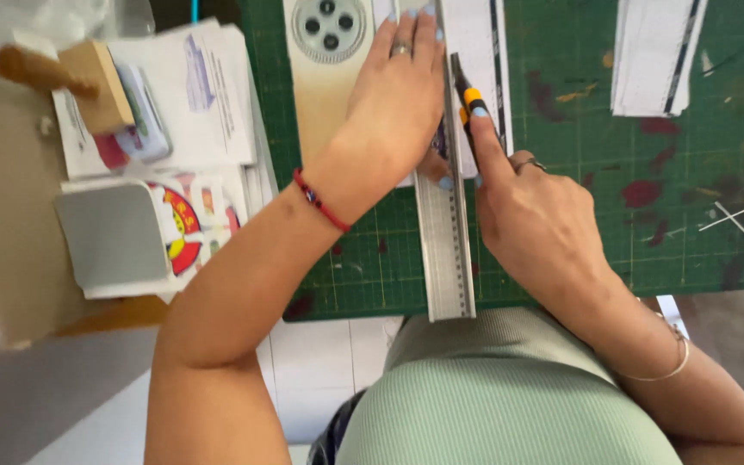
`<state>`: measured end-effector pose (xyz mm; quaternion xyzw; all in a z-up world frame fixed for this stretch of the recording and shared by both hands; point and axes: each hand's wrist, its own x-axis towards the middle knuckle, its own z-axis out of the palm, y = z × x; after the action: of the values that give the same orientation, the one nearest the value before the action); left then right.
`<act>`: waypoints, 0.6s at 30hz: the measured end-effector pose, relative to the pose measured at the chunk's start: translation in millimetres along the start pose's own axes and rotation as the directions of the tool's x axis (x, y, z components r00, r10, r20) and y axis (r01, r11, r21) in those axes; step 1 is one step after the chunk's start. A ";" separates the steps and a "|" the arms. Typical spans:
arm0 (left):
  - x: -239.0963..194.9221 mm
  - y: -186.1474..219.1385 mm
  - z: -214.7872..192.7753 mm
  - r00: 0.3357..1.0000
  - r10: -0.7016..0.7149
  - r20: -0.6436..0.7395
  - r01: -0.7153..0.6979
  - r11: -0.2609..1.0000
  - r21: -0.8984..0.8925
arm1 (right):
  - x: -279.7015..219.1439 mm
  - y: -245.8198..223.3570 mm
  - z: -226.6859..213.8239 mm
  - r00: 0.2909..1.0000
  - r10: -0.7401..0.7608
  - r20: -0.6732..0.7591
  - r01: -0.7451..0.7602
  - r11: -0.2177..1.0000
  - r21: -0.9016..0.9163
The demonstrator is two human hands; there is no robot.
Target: Cutting printed calendar cards from a sheet using a ruler and a utility knife on a cutting mat.
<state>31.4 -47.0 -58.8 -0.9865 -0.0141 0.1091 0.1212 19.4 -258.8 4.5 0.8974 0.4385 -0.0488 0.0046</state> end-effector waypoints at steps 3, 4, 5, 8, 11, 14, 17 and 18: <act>2.0 -1.5 -6.6 0.997 0.029 0.077 -0.032 0.999 0.038 | -17.1 -6.1 -14.6 0.997 -0.020 0.072 0.017 0.999 0.048; 3.0 -2.5 -8.6 0.997 0.031 0.071 -0.034 0.998 0.043 | -23.9 -4.7 -11.2 0.998 -0.016 0.065 0.012 0.999 0.047; 1.3 -1.4 -9.0 0.997 0.022 0.071 -0.026 0.998 0.051 | -33.3 -4.2 -7.8 0.998 -0.034 0.047 0.033 0.999 0.022; 1.6 -0.6 -10.7 0.995 0.020 0.093 -0.025 0.998 0.050 | -59.2 -5.6 -4.5 0.996 -0.056 0.070 0.055 0.998 0.009; 0.7 -0.5 -11.7 0.995 0.016 0.094 -0.021 0.998 0.053 | -82.1 -6.8 -6.8 0.990 -0.068 0.127 0.069 0.998 0.002; 2.4 -1.7 -8.9 0.997 0.006 0.082 -0.010 0.999 0.052 | -102.7 -7.1 -7.5 0.986 -0.082 0.147 0.088 0.996 -0.033; -0.9 -1.6 -11.1 0.997 0.013 0.079 -0.016 0.999 0.043 | -117.7 -5.9 -9.2 0.985 -0.087 0.150 0.096 0.994 -0.053; -1.0 -2.4 -14.0 0.998 0.011 0.068 -0.014 0.999 0.046 | -120.0 -4.2 -9.9 0.985 -0.096 0.146 0.106 0.993 -0.058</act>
<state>33.5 -47.9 -44.8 -0.9792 -0.0094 0.1435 0.1431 -56.4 -350.1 25.5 0.8675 0.4834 -0.0987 0.0632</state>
